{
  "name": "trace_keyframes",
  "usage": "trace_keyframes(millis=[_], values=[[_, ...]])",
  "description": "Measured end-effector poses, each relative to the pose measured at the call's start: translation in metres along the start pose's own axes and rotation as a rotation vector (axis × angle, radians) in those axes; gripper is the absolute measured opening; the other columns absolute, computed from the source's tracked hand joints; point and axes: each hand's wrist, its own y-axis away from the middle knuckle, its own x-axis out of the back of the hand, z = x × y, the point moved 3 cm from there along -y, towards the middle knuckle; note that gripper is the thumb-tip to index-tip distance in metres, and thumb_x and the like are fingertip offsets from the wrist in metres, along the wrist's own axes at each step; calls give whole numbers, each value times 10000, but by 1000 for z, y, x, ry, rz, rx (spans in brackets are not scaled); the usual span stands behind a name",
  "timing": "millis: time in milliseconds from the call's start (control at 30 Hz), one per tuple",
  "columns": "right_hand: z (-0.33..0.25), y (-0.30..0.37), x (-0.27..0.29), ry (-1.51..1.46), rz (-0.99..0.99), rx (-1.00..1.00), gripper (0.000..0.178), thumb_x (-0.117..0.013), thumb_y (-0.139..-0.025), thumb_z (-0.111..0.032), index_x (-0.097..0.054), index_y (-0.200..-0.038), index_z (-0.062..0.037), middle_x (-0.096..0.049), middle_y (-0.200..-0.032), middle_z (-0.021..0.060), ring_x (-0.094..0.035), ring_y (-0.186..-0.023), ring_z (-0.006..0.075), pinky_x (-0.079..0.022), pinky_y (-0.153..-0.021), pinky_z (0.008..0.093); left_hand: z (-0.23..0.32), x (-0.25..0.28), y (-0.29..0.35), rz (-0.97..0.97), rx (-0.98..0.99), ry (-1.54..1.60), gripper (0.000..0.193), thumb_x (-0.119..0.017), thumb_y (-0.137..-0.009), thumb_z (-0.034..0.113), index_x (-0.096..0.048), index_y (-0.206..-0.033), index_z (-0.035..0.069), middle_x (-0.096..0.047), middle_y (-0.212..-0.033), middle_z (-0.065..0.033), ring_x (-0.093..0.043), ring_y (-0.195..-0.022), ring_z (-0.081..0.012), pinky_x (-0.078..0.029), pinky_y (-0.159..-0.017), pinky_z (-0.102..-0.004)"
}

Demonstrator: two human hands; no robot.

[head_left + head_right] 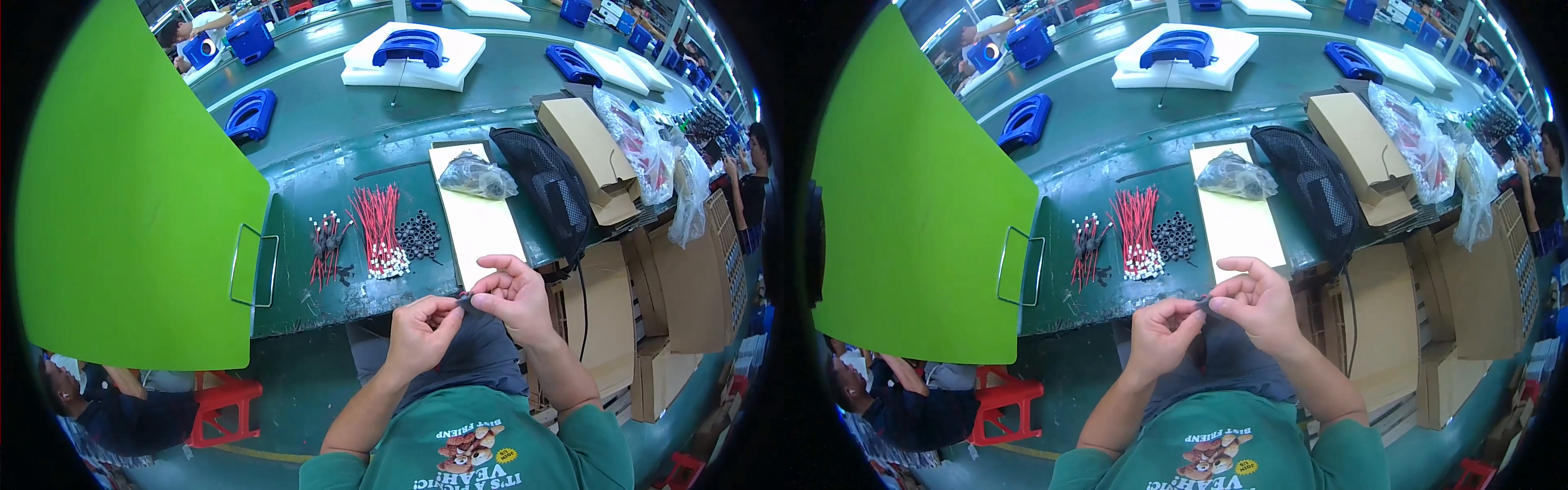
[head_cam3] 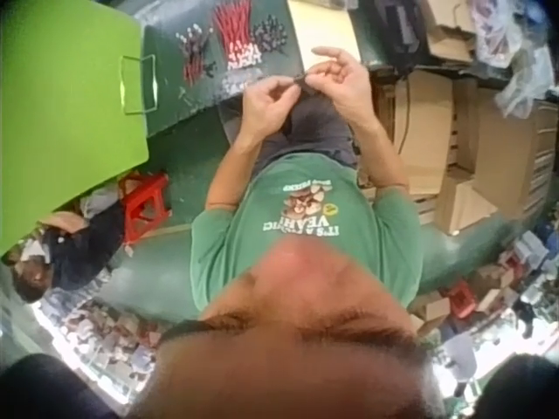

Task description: The person assembles small electronic components by manually attaching plastic connectors to wires by hand at a factory workbench.

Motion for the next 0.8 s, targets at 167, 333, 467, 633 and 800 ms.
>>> trace_keyframes(millis=[167,333,467,633,800], values=[[3,1,-1,273,23,134,429,-665,-696,33,-509,-1095,8,-609,-845,72,-458,-528,14,-370,-462,147,2,3,5,-7,-70,27,61,-614,-762,8,-625,-803,-37,-599,-681,-42,-543,-595,-49,-440,-532,-186],[-14,5,-10,774,77,467,444,-691,-647,19,-550,-1067,-18,-580,-922,80,-459,-510,26,-356,-425,162,-3,5,8,-2,-56,108,67,-608,-777,8,-621,-820,-40,-604,-696,-32,-546,-602,-49,-441,-544,-180],[-15,3,2,609,172,479,324,-676,-690,-17,-590,-1003,-5,-590,-900,75,-512,-554,55,-397,-472,165,-1,6,11,-49,55,299,84,-597,-793,8,-617,-853,-48,-605,-711,-31,-554,-631,-52,-452,-575,-177],[-7,0,6,281,38,122,79,-604,-794,-30,-636,-842,24,-630,-722,30,-562,-636,69,-437,-567,188,4,10,12,-15,-1,304,110,-575,-797,-9,-619,-887,-56,-633,-780,-77,-586,-693,-85,-475,-629,-200],[-10,3,2,372,80,192,75,-614,-786,-32,-638,-832,22,-635,-723,36,-566,-645,66,-444,-585,192,43,22,15,225,-513,-321,128,-624,-708,-9,-651,-833,-20,-645,-812,-135,-641,-733,-202,-506,-659,-270]])
